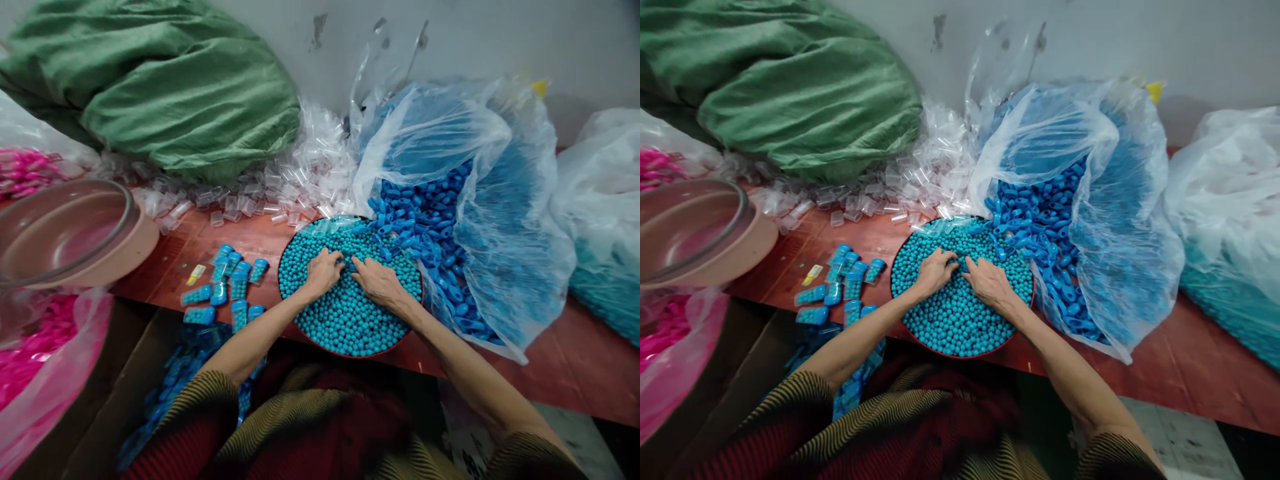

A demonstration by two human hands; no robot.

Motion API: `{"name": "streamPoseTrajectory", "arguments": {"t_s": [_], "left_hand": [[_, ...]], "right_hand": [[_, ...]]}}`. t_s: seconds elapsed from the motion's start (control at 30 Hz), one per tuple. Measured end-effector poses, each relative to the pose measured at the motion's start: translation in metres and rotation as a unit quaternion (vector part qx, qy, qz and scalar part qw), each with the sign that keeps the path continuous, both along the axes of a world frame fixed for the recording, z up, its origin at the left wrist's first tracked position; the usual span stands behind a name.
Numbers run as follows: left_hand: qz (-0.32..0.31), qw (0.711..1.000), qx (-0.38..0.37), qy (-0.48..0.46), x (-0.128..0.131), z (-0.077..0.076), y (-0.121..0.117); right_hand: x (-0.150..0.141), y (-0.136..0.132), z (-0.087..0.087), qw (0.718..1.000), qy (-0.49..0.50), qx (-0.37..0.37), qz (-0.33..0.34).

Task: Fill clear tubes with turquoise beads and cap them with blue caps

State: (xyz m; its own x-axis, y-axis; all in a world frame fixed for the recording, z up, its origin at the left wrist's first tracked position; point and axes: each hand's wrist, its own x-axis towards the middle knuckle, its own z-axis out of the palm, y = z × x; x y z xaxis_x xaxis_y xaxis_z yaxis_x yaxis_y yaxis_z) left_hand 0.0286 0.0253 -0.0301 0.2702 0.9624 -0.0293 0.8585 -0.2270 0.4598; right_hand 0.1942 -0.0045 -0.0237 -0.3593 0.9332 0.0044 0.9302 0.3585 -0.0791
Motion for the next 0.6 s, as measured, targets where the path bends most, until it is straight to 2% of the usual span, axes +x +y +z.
{"name": "streamPoseTrajectory", "arguments": {"t_s": [0.1,0.2,0.27,0.33,0.5,0.6], "left_hand": [[-0.022,1.000,-0.015,-0.015,-0.004,0.003,0.005],[-0.039,0.998,-0.025,-0.036,-0.005,0.006,0.010],[-0.046,0.997,-0.027,-0.055,-0.007,0.006,0.012],[-0.052,0.995,-0.034,-0.076,-0.009,0.007,0.014],[-0.046,0.991,-0.052,-0.116,-0.017,0.014,0.016],[-0.056,0.989,-0.051,-0.128,-0.017,0.020,0.016]], "right_hand": [[0.012,0.007,-0.007,0.994,0.111,-0.006,-0.001],[0.013,0.018,-0.014,0.967,0.255,0.026,-0.010],[0.008,0.021,-0.016,0.951,0.309,0.025,-0.008],[0.005,0.019,-0.015,0.947,0.320,0.003,-0.011],[0.017,0.013,-0.001,0.966,0.246,-0.077,-0.037],[0.018,0.013,0.010,0.948,0.306,-0.054,-0.070]]}}
